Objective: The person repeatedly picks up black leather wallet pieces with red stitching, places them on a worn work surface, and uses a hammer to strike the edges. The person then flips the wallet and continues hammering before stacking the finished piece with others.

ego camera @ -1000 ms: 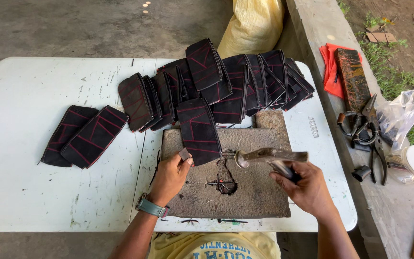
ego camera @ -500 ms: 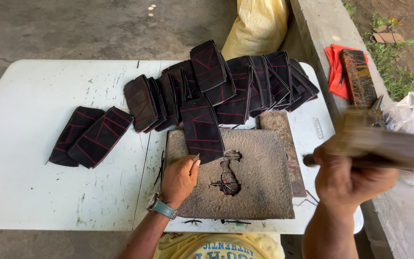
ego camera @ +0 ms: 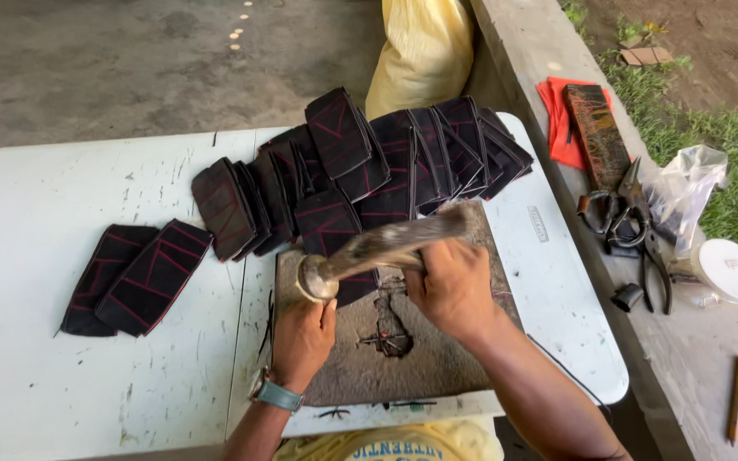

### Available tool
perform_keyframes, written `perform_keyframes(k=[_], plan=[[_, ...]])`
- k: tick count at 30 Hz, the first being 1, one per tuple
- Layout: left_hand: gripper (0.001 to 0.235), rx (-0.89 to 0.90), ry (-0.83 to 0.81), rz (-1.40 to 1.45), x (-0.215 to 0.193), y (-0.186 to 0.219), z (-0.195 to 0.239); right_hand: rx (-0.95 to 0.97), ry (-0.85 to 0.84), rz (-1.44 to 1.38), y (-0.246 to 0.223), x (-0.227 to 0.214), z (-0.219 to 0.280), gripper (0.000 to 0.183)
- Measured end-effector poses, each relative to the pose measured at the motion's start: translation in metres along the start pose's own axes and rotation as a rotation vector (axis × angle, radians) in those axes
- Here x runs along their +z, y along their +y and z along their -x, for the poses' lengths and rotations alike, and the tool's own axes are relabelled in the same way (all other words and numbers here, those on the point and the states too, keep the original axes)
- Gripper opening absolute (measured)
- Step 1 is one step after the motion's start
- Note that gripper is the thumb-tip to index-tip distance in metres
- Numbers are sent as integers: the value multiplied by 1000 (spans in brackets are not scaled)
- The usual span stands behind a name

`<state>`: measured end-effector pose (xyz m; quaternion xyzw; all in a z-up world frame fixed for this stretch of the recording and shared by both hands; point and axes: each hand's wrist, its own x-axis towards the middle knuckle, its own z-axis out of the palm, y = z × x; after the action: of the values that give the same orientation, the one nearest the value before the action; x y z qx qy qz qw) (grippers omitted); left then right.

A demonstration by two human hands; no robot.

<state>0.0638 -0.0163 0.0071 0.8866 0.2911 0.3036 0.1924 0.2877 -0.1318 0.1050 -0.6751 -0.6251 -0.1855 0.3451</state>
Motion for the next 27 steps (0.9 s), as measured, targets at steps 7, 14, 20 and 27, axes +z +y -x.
perform_keyframes(k=[7, 14, 20, 27], plan=[[17, 30, 102, 40, 1, 0, -8, -198, -318, 344, 12, 19, 4, 7], [20, 28, -168, 236, -24, -15, 17, 279, -280, 3, 24, -28, 1, 21], [22, 181, -254, 265, -51, -74, 0, 362, -515, -33, 10, -34, 19, 23], [33, -349, -397, 263, -28, -74, -45, 100, -717, 159, -9, 37, 13, 22]])
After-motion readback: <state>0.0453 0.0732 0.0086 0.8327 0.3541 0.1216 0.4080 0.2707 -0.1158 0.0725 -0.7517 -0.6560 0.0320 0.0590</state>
